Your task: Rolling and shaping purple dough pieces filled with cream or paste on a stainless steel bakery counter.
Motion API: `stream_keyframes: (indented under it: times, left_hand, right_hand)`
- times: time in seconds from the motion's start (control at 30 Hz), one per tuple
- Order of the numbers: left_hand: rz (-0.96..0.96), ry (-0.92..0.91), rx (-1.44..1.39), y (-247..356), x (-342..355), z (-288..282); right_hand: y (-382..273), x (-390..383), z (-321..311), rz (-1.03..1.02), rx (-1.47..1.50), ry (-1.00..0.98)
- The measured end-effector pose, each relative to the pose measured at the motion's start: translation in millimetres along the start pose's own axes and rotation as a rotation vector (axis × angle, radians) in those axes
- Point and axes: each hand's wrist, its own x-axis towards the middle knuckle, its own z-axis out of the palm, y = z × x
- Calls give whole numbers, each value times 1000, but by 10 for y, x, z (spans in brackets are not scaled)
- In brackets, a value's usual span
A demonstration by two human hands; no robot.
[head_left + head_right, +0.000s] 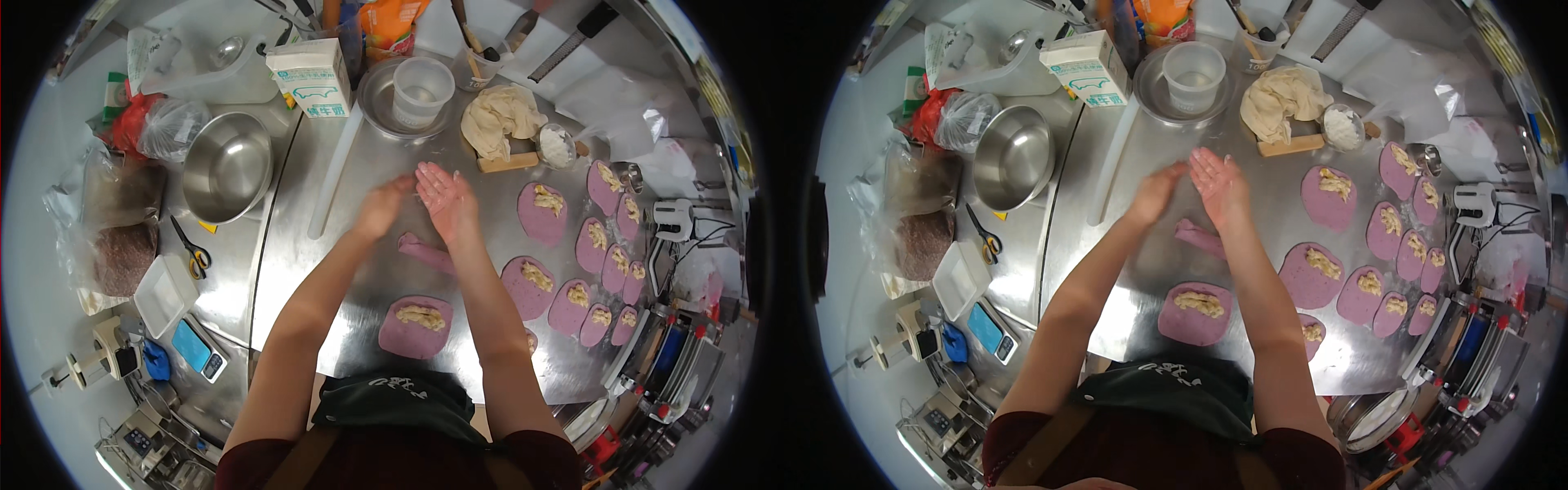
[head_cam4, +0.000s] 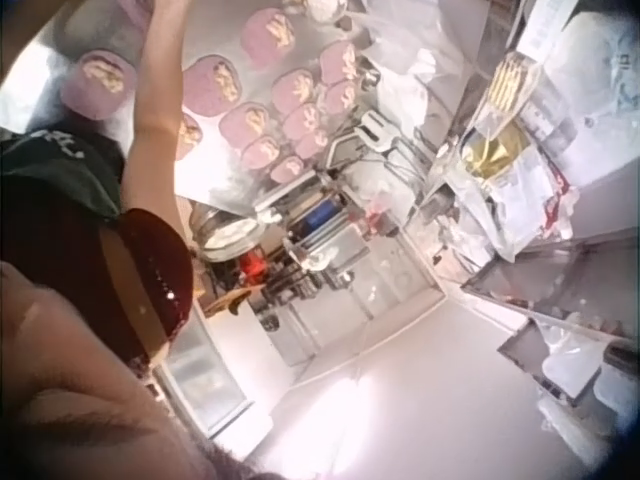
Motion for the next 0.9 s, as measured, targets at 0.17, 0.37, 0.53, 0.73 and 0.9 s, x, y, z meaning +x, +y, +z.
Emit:
stream_keyframes:
  times: [0.17, 0.37, 0.53, 0.73, 0.9]
  left_hand:
    - [-354, 490, -1012, 559, 61, -232]
    - [-411, 473, -1520, 866, -192, 204]
    - [-660, 422, -1655, 948, -237, -234]
    - [-549, 453, -1633, 1024, -583, -73]
    - [-532, 399, -1755, 1248, -648, 0]
  right_hand:
    - [204, -312, 368, -10, -58, 37]
    - [379, -380, 397, -79, -447, 103]
    - [686, -658, 621, -448, -800, -95]
    - [867, -985, 504, -411, -962, -45]
    - [634, -923, 405, -288, -938, -18]
